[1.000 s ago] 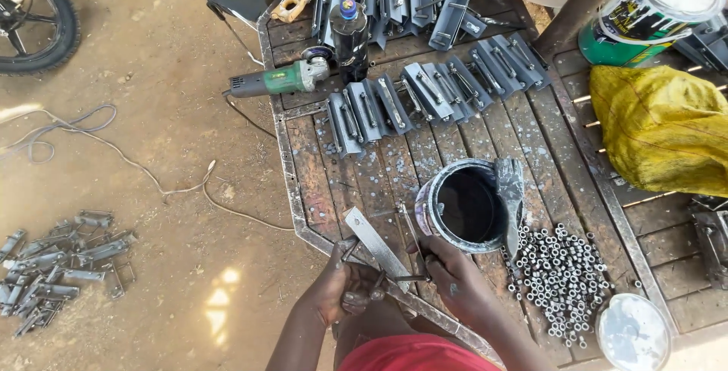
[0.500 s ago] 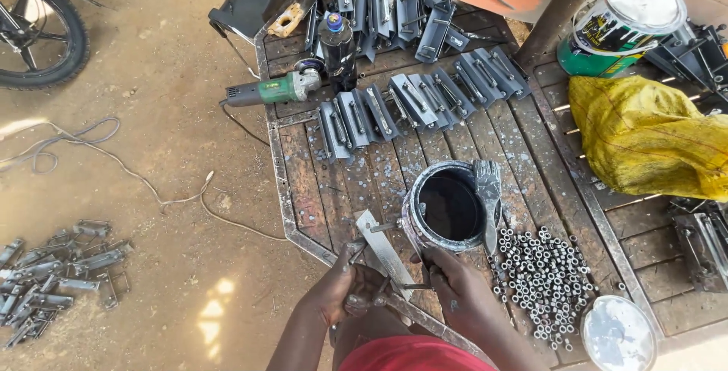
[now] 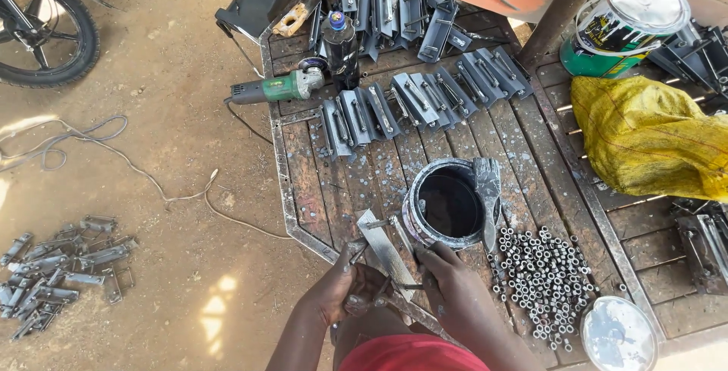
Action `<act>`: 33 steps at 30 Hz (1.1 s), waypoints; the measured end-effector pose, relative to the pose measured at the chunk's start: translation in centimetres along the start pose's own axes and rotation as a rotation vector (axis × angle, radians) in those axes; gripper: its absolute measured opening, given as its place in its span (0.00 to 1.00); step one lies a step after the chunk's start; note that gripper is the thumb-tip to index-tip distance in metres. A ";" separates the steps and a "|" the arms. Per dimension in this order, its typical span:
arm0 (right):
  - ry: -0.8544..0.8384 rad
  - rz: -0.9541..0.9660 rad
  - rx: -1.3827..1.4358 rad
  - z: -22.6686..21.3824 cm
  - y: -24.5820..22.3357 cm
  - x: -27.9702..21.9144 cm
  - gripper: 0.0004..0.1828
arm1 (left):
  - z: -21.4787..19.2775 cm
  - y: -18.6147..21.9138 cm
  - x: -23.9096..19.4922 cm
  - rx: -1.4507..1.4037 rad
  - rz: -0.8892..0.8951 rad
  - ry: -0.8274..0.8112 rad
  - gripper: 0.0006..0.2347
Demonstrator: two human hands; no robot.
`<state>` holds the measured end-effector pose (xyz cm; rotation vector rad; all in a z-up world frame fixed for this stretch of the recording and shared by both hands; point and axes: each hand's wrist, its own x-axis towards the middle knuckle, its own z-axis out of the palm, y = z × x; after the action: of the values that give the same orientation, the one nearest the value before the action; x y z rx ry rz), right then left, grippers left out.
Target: Painting small metal brackets with black paint using a brush and then handling small metal nuts on a workshop table.
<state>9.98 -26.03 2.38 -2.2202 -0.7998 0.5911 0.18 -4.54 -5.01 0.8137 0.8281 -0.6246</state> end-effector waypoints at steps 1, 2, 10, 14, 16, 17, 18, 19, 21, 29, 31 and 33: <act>-0.002 -0.002 -0.001 0.2 0.2 0.0 0.18 | -0.1 -0.3 0.5 -0.002 0.001 0.000 0.47; 0.014 -0.036 -0.069 0.5 0.4 0.0 0.16 | -0.3 -0.6 0.9 -0.035 0.011 -0.070 0.47; 0.052 0.096 -0.098 0.8 -0.6 0.5 0.20 | 2.1 0.7 -0.8 -0.007 -0.048 -0.104 0.46; 0.171 -0.166 -0.111 0.4 -0.5 0.8 0.11 | 3.3 1.3 -1.5 0.116 -0.070 -0.060 0.44; 0.203 -0.247 -0.083 -0.9 0.0 1.4 0.09 | 3.0 1.1 -1.2 0.136 -0.094 0.014 0.44; 0.224 -0.008 -0.076 -1.7 0.7 1.8 0.08 | 2.2 0.5 -0.5 0.091 -0.067 -0.059 0.43; 0.242 0.229 -0.065 -2.4 1.3 2.2 0.08 | 1.3 -0.2 0.2 0.044 -0.040 -0.128 0.44; 0.240 0.228 -0.063 -3.0 2.9 2.7 0.08 | 1.0 -0.2 0.2 0.043 -0.040 -0.125 0.44; 0.395 0.357 -0.394 -4.2 6.1 3.6 0.22 | 0.7 -0.4 0.4 0.073 -0.040 -0.057 0.43; 0.113 0.757 -0.128 -7.0 3.2 4.5 0.27 | -0.6 -0.9 1.8 -0.141 0.098 -0.311 0.44; 0.168 0.810 -0.010 -7.4 3.0 4.1 0.24 | -1.0 -1.5 2.1 -0.157 0.178 -0.416 0.45; 0.487 0.560 0.427 -7.6 4.8 3.5 0.17 | -1.5 -2.0 2.8 -0.231 0.082 -0.172 0.44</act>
<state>18.83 -29.80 3.21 -2.0383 0.1953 0.3938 -0.39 -4.83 -8.69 0.5729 0.6916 -0.5074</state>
